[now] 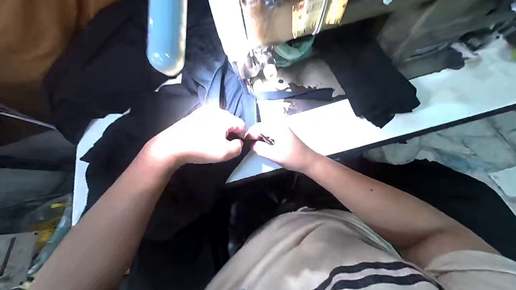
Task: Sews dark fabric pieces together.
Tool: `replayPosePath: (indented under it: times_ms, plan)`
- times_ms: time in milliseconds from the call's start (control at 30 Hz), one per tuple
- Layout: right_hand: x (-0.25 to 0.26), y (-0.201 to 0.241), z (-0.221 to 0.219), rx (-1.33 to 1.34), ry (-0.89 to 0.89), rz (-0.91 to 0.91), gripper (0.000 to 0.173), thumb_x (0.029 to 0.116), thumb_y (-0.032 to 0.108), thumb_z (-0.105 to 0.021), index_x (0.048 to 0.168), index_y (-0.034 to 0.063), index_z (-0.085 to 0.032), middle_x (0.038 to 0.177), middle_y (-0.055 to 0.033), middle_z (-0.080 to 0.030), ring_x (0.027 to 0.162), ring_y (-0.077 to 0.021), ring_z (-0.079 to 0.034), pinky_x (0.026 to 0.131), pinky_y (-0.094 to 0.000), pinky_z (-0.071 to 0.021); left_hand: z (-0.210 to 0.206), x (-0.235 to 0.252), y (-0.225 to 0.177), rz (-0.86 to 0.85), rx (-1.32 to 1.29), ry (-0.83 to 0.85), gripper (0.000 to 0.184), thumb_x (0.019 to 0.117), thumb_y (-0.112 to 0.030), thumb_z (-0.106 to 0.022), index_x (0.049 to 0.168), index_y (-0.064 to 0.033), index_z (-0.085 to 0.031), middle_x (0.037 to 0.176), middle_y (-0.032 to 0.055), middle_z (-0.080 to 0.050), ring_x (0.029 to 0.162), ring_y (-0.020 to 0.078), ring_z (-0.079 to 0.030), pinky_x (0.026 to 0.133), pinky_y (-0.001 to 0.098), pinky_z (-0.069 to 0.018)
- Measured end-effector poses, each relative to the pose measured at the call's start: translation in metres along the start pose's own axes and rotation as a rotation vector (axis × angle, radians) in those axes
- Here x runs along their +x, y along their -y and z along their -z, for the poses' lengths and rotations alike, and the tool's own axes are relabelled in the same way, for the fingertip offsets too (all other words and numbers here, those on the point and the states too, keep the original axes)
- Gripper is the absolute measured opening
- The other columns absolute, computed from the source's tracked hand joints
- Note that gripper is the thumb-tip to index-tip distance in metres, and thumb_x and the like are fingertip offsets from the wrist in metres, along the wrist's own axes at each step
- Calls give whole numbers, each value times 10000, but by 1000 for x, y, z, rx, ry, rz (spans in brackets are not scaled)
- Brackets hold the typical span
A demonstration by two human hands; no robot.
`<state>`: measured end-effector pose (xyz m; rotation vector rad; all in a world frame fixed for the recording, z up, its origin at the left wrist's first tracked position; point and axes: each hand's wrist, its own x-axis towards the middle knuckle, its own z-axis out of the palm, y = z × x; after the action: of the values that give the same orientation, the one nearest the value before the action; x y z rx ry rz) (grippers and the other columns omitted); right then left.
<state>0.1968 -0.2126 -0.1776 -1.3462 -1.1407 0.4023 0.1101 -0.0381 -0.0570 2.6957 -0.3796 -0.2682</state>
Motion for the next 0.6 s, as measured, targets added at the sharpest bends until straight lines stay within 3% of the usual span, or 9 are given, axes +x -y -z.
replayPosePath:
  times_ms: [67,100,133,233,300,333,400,467,600]
  plan:
    - [-22,2,-2,-148,-23,108,97,873,-26,-624,884,-75,-708,936,-156,-708,857,-129,-660,774,-236,-534,-23,6,3,-39,-103,23,179,871,-165,-588,769,-82,-708,654,-16,-601,591,45,-537,547,277,-404]
    - [-30,2,-1,-262,-14,133,94,873,-24,-650,889,-64,-734,1027,-193,-724,962,-216,-699,852,-317,-566,-32,8,6,-36,-122,44,175,880,-164,-596,788,-84,-722,664,-17,-621,606,42,-555,557,275,-419]
    - [-37,1,-1,-399,5,136,107,871,-14,-658,908,-43,-755,1066,-206,-720,994,-282,-707,847,-392,-582,-39,10,8,-22,-124,76,175,895,-163,-608,797,-80,-727,672,-5,-619,619,68,-563,567,302,-422]
    - [-50,-4,-4,-715,66,154,120,897,-11,-609,884,0,-728,917,-168,-701,828,-318,-708,630,-438,-564,-48,17,12,16,-62,167,234,956,-151,-600,785,-42,-715,677,77,-636,669,216,-625,614,456,-456]
    - [-53,-6,-7,-784,87,171,143,926,-15,-579,879,-3,-713,869,-164,-683,770,-322,-698,563,-432,-539,-49,21,13,107,68,161,314,998,-149,-544,718,-32,-623,637,113,-571,643,289,-595,586,500,-420]
    - [-53,-5,-7,-804,93,168,151,937,-12,-572,886,-4,-714,874,-169,-687,769,-325,-702,560,-431,-542,-47,24,10,196,169,171,318,1016,-130,-524,746,13,-611,686,187,-589,708,383,-624,617,565,-441]
    - [-53,-2,-9,-831,99,147,166,950,-5,-561,902,-2,-719,891,-170,-695,783,-325,-706,574,-426,-545,-50,32,4,380,367,233,262,1019,-85,-501,902,106,-636,925,311,-644,993,522,-644,773,655,-485]
    - [-53,-1,-10,-848,104,128,166,960,8,-557,914,11,-717,870,-158,-683,760,-316,-698,553,-413,-530,-57,40,-2,462,452,303,218,1000,-46,-504,969,124,-638,1048,321,-635,1115,531,-601,828,645,-479]
    - [-49,8,-14,-899,142,53,145,956,16,-559,958,13,-704,848,-156,-649,673,-306,-662,502,-398,-487,-56,49,0,383,472,418,169,971,-23,-525,864,78,-609,943,280,-640,1003,494,-639,743,624,-470]
